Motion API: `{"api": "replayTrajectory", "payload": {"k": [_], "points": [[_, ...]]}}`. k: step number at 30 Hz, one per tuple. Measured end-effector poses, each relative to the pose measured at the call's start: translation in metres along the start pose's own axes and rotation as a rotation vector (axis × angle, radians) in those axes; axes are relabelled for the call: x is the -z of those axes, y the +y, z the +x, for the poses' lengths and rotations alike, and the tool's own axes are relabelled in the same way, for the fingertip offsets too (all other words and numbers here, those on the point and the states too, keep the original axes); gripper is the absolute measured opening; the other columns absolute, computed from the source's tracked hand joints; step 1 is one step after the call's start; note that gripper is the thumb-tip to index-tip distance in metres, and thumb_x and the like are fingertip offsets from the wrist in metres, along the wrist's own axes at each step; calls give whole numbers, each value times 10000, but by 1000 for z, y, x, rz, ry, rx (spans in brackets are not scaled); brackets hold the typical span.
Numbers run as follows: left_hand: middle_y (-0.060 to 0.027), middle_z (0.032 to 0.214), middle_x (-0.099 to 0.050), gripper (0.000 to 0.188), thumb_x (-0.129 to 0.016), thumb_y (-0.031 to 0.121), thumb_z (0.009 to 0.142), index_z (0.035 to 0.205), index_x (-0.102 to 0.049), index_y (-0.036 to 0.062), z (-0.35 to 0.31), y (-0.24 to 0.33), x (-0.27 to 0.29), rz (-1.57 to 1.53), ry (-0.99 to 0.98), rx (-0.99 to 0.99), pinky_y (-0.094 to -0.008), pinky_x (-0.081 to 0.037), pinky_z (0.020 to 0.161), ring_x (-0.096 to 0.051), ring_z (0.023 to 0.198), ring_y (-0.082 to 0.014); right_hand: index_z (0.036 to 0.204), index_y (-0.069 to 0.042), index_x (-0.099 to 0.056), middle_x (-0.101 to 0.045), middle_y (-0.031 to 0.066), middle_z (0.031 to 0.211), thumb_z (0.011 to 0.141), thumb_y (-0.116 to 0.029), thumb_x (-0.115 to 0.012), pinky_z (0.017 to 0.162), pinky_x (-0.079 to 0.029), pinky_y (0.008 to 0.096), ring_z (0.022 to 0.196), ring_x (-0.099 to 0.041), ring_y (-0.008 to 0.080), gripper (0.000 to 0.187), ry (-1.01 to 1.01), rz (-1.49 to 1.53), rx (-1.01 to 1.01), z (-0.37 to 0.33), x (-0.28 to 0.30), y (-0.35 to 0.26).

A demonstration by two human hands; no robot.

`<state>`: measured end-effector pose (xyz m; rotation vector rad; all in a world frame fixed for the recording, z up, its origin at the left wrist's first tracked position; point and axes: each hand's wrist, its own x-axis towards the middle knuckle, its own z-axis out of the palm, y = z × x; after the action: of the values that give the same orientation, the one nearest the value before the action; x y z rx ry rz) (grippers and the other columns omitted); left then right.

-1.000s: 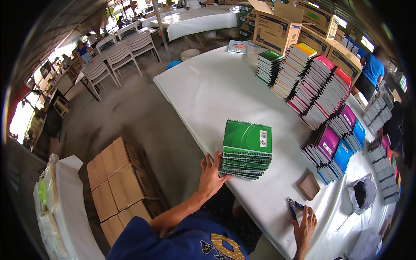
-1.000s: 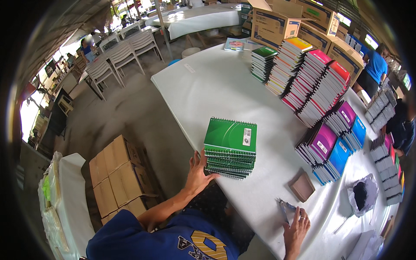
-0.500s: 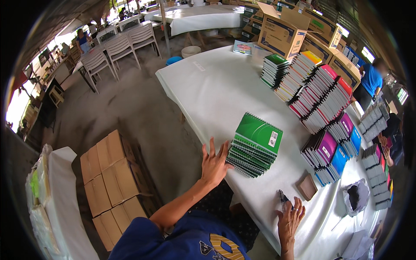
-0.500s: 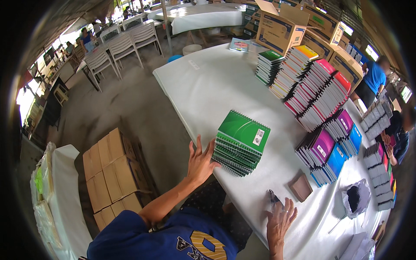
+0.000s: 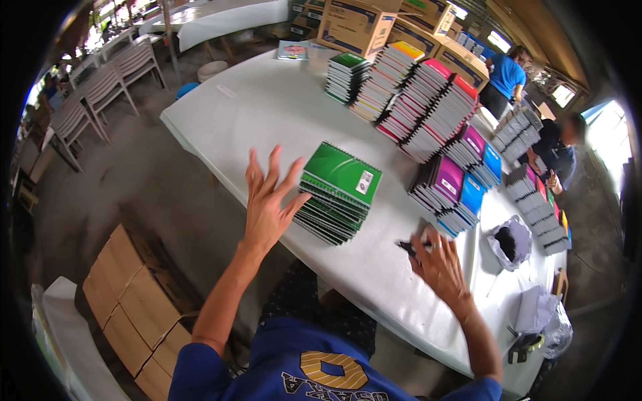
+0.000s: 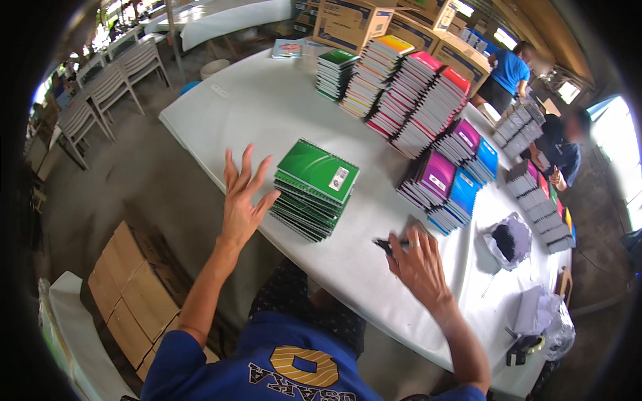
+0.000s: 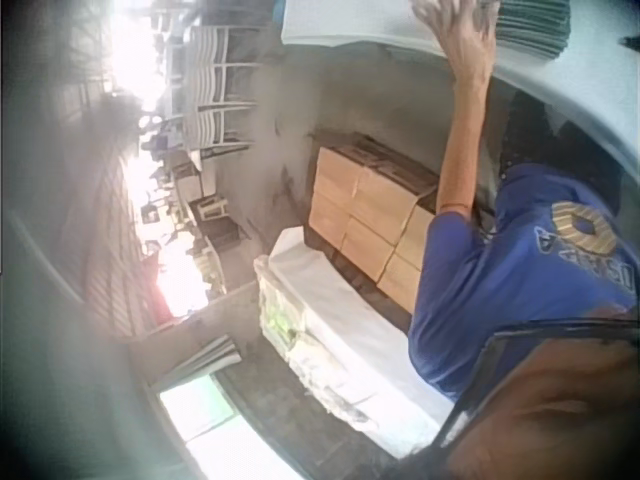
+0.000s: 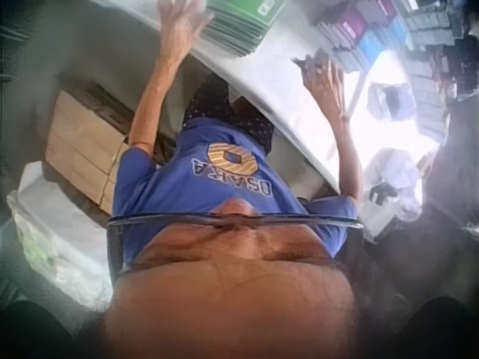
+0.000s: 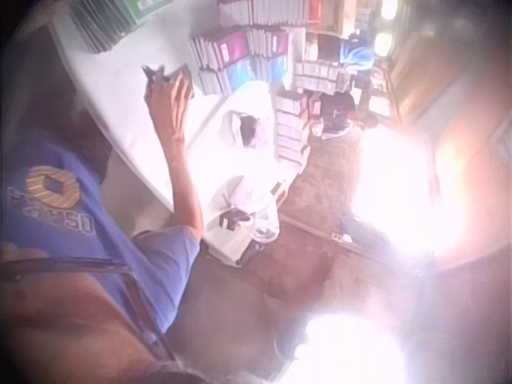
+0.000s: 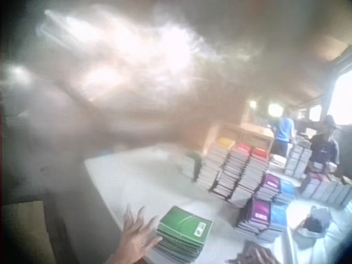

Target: The person organizes and packages spiral notebooks at a large table, using pliers to trim and secure the spiral binding on stacks of green notebooks. The person then stacks the finished notebooks together and moves them to the side of the workspace.

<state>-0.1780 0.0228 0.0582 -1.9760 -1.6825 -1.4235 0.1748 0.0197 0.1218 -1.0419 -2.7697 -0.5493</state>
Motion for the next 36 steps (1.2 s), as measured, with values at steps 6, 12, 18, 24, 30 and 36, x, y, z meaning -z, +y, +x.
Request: {"api": "replayTrajectory", "payload": {"k": [6,12,18,24,30,36], "points": [[-33,1517,-386,429,-638,504,821,1221,-662,352,51,43,-23,89,-281,-330,-602,-207,1118,-176,1444,-401,1078,-40,-615,-569,57,985,779,-271,-715,910,-438,397,991,-535,220,392,44,-193,325,94,69,17],[47,1348,-574,352,-568,567,860,1081,-728,345,45,26,-43,74,-382,-298,-571,-202,1137,-336,1378,-377,1064,-90,-625,-591,-12,961,827,-189,-633,980,-400,401,1041,-524,158,257,56,-468,620,120,65,0],[69,1297,-616,385,-516,590,881,1096,-722,346,43,25,-48,62,-352,-287,-563,-212,1136,-396,1347,-352,1104,-84,-628,-601,-15,998,818,-200,-644,978,-398,395,1061,-521,165,309,31,-525,663,123,55,0],[74,1306,-611,391,-514,593,878,1103,-720,349,43,26,-47,58,-371,-275,-544,-212,1142,-395,1351,-339,1032,-82,-670,-621,26,912,787,-157,-657,840,-453,362,943,-580,187,257,-19,-498,571,116,57,-11],[83,1333,-587,401,-580,582,835,1118,-716,332,44,27,-42,82,-406,-236,-546,-209,1146,-378,1362,-339,936,-43,-672,-596,44,828,714,-140,-681,702,-446,340,784,-596,195,242,-352,-633,254,114,61,-44],[74,1374,-551,517,-653,602,759,1194,-673,324,43,28,-38,43,-421,-270,-554,-199,1152,-329,1388,-356,1014,-62,-609,-608,-6,936,787,-127,-643,926,-420,340,958,-560,155,238,16,-349,568,117,63,-10]]}}
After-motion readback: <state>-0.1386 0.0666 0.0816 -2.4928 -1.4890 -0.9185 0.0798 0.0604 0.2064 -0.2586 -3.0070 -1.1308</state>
